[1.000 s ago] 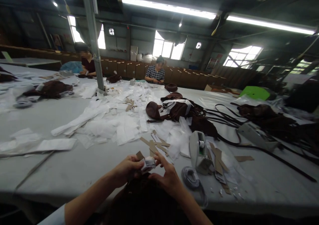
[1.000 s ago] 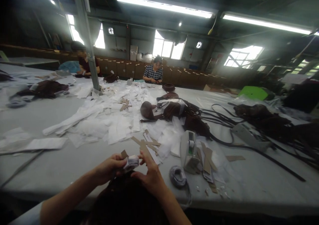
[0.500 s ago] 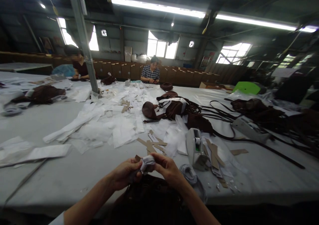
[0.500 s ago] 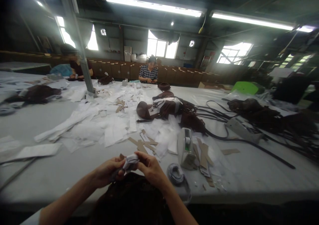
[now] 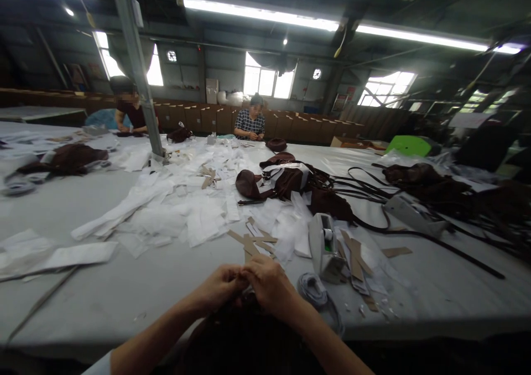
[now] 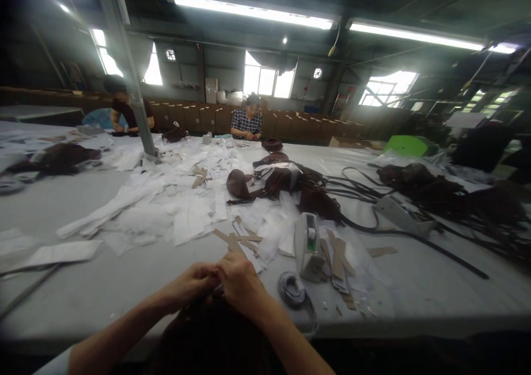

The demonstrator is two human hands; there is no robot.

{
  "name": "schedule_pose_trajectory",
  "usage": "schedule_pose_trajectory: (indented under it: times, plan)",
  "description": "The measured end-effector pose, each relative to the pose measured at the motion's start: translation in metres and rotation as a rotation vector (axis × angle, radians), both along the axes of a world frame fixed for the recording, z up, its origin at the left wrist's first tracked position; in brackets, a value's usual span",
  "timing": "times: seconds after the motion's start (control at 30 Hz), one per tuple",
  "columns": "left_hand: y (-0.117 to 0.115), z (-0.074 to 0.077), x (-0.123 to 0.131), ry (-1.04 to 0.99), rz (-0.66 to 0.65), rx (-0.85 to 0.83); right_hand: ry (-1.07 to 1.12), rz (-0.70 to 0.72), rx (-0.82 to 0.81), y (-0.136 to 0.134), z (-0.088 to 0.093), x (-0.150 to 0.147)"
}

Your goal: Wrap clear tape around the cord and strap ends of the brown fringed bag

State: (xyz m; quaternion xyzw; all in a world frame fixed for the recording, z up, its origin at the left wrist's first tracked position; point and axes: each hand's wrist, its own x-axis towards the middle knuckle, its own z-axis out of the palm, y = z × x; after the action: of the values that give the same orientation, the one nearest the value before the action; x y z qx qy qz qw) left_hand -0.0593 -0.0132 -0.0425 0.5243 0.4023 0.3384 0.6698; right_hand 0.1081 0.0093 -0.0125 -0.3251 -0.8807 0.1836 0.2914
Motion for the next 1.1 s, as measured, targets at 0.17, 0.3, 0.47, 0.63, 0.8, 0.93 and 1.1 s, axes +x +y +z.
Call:
schedule_pose_trajectory:
  times: [0.17,0.3,0.47,0.63,0.8,0.93,1.1]
  plan:
    - [0.001,-0.002,0.002,-0.106,0.073,-0.201,-0.035,0.064,0.176,-0.001,-0.011,0.008]
    - [0.002,-0.002,-0.005,-0.302,0.034,-0.363,-0.011,0.147,0.148,0.0,-0.005,0.011]
    - [0.003,-0.003,-0.009,-0.396,0.078,-0.484,-0.054,0.179,0.061,-0.001,0.007,0.012]
    - [0.005,-0.007,-0.006,-0.384,0.136,-0.437,-0.062,0.167,0.011,-0.005,0.009,0.014]
    - [0.006,-0.006,-0.008,-0.347,0.101,-0.386,-0.033,0.067,0.073,-0.003,-0.008,0.017]
    - [0.004,0.003,-0.011,-0.335,-0.043,-0.389,-0.024,0.176,0.111,0.003,-0.013,0.019]
    - [0.002,0.008,-0.014,-0.372,-0.139,-0.391,-0.019,0.251,0.131,0.005,-0.004,0.026]
